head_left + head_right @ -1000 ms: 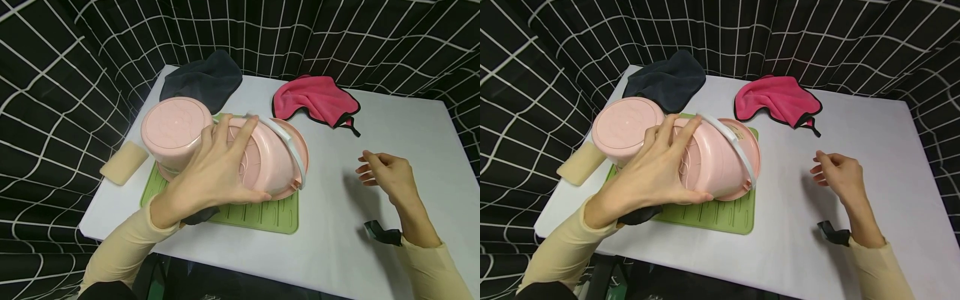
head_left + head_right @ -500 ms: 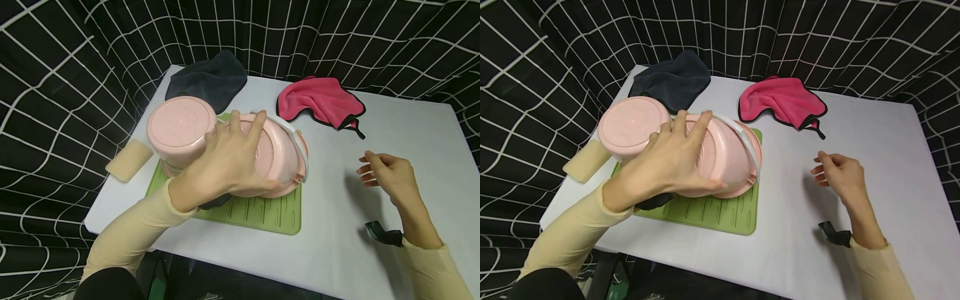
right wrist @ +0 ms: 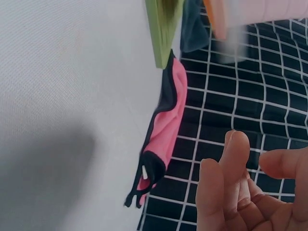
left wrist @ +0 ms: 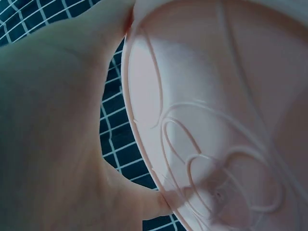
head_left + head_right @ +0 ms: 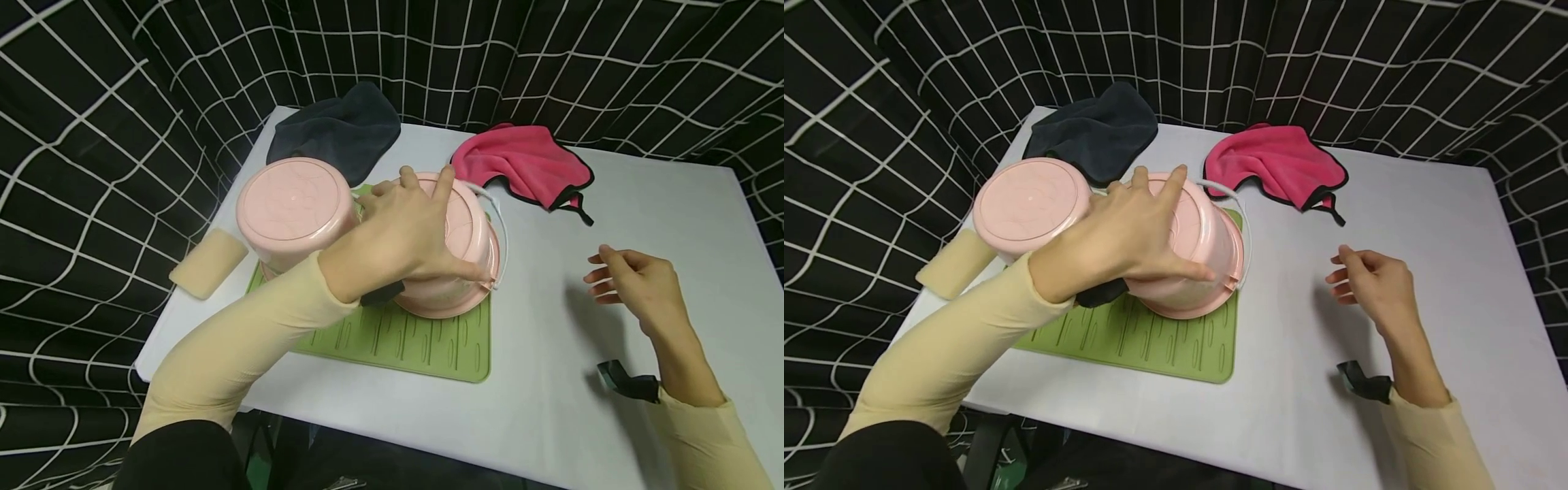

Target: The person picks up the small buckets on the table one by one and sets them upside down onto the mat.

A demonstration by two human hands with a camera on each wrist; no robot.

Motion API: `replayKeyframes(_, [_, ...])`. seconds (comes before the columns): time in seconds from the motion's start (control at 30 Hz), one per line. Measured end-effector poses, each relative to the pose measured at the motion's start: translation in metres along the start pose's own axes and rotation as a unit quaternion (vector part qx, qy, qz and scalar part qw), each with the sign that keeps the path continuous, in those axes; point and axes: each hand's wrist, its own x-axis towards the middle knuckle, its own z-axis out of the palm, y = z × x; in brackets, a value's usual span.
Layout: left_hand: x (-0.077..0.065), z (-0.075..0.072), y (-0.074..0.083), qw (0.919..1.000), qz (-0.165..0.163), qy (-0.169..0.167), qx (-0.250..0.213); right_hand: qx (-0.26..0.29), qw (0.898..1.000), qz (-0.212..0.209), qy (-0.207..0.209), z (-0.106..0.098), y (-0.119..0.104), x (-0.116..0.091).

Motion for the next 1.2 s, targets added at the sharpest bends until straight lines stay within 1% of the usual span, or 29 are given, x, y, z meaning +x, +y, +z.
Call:
replayKeyframes(0.13, [0.009,-0.005,0.008,0.9993,-0.002,-0.020,0.032,0.000,1.000,0.004,0.006,-0.001,0.000,-0.001])
replayKeyframes(0.27, [0.018,-0.008,0.016,0.9982,-0.009,-0.031,0.051,0.008,1.000,0.004,0.008,-0.003,0.001,-0.002])
replayKeyframes(0.33, [0.023,-0.010,0.018,0.9973,-0.015,-0.041,0.059,0.014,1.000,0.002,0.009,-0.003,0.002,-0.002])
replayKeyframes(0.53, [0.036,-0.014,0.017,0.9932,-0.030,-0.092,0.064,0.017,1.000,-0.001,0.012,-0.003,0.005,-0.003])
replayKeyframes(0.63, [0.041,-0.013,0.016,0.9923,-0.026,-0.103,0.064,0.014,1.000,-0.004,0.014,-0.003,0.005,-0.004])
replayKeyframes(0.7, [0.043,-0.012,0.017,0.9930,-0.022,-0.097,0.064,0.017,1.000,-0.007,0.016,-0.004,0.004,-0.005])
replayKeyframes(0.83, [0.044,-0.006,0.022,0.9953,-0.021,-0.069,0.065,0.022,1.000,-0.014,0.014,-0.003,0.002,-0.007])
replayKeyframes(1.03, [0.045,0.001,0.025,0.9961,-0.024,-0.046,0.071,0.007,1.000,-0.023,0.009,-0.001,-0.007,-0.014])
replayKeyframes(1.1, [0.045,0.002,0.024,0.9971,-0.019,-0.038,0.063,0.002,0.999,-0.031,0.012,0.000,-0.012,-0.017])
replayKeyframes(1.2, [0.044,0.004,0.020,0.9988,-0.006,-0.032,0.038,-0.006,0.999,-0.046,0.016,0.004,-0.019,-0.021])
